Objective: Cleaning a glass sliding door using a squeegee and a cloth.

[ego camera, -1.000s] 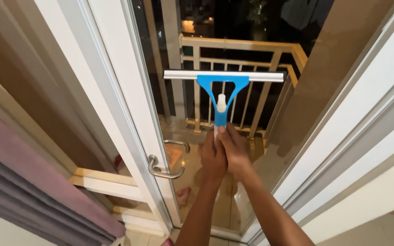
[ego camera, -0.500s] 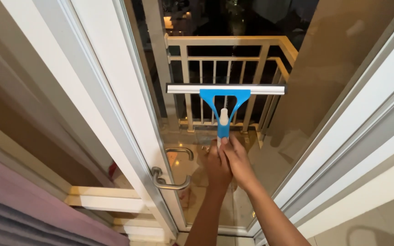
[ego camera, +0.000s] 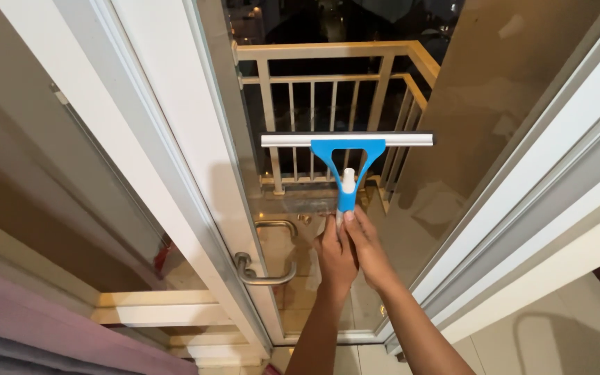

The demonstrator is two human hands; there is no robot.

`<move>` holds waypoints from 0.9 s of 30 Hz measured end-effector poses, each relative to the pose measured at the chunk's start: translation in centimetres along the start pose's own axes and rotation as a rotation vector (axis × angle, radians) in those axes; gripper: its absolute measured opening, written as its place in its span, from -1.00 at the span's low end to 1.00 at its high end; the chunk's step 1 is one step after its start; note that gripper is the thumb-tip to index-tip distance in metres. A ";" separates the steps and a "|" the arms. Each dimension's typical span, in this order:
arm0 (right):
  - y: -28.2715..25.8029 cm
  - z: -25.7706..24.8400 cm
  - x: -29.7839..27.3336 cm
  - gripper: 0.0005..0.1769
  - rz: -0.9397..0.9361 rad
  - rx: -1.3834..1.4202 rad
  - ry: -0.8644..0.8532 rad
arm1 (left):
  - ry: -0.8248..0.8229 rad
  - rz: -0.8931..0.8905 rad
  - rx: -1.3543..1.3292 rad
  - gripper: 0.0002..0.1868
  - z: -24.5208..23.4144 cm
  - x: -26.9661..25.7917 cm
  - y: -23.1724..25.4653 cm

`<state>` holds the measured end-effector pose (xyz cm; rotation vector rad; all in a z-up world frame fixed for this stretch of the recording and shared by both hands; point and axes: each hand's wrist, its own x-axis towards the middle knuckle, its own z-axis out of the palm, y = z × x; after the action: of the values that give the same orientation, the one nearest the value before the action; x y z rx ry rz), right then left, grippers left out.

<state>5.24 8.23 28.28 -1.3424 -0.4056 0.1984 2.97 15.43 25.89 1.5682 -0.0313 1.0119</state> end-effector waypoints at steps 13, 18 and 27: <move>2.7 1.9 -0.4 -0.50 -0.024 0.085 0.049 | -0.088 0.010 0.088 -0.75 -3.2 0.3 -0.1; 3.5 3.0 -0.7 -0.51 0.002 0.154 0.084 | -0.133 -0.034 0.161 -0.77 -4.5 0.7 0.0; 5.2 5.7 -1.2 -0.43 0.024 0.190 0.147 | -0.205 -0.053 0.239 -0.78 -7.9 1.1 -0.1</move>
<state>2.37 14.11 23.99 -1.1667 -0.2402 0.1533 -0.80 22.43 25.84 1.8778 -0.0103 0.8327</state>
